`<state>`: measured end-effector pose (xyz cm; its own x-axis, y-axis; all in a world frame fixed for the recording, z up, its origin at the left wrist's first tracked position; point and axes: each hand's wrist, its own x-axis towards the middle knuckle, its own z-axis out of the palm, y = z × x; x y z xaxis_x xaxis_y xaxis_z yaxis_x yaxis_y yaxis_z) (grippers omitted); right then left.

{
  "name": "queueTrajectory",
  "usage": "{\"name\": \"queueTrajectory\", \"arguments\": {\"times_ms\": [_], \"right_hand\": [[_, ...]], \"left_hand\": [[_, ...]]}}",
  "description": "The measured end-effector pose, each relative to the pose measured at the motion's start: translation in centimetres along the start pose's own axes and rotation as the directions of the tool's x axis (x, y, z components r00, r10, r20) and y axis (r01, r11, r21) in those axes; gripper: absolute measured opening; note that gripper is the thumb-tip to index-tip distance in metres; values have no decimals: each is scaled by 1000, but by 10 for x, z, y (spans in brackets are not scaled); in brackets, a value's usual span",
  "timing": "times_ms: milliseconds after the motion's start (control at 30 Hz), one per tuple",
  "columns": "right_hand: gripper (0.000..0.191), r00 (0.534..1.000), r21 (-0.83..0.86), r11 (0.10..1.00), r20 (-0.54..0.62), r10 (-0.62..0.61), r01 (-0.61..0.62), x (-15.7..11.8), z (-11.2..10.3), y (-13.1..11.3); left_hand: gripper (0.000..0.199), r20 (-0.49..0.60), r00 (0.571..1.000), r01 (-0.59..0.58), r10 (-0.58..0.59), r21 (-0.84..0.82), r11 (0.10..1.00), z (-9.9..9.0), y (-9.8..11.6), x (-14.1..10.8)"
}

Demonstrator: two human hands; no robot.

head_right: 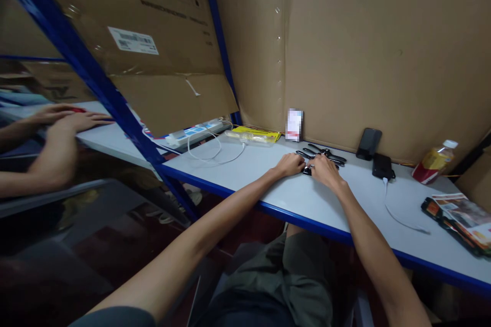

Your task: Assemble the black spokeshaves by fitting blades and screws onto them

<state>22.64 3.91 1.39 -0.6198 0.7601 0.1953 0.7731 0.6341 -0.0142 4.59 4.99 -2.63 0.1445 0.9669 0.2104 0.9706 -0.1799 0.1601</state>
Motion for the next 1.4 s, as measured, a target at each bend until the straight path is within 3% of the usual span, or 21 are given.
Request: {"name": "queueTrajectory", "arguments": {"times_ms": [100, 267, 467, 633, 867, 1067, 1233, 1400], "right_hand": [[37, 999, 8, 999, 24, -41, 40, 0, -1, -1], [36, 999, -48, 998, -23, 46, -47, 0, -1, 0], [36, 999, 18, 999, 14, -49, 49, 0, 0, -1], [35, 998, -62, 997, -38, 53, -56, 0, 0, 1], [38, 998, 26, 998, -5, -58, 58, 2, 3, 3], [36, 1000, -51, 999, -18, 3, -4, 0, 0, -2], [30, 998, -15, 999, -30, 51, -52, 0, -1, -3], [37, 995, -9, 995, -20, 96, -97, 1, 2, -1]], "left_hand": [[31, -2, 1000, -1, 1, 4, 1000, 1, 0, 0], [32, -6, 1000, -8, 8, 6, 1000, 2, -2, 1], [31, -5, 1000, -6, 6, 3, 1000, 2, -2, 0], [32, -11, 1000, -12, 12, 8, 1000, 3, -2, 1], [30, -9, 1000, -14, 14, 13, 1000, 4, -3, 2], [31, -8, 1000, -8, 8, 12, 1000, 3, -2, 1], [30, -7, 1000, -6, 7, 17, 1000, 3, -2, 2], [30, -17, 1000, -7, 8, 23, 1000, 5, -3, 2]]}}
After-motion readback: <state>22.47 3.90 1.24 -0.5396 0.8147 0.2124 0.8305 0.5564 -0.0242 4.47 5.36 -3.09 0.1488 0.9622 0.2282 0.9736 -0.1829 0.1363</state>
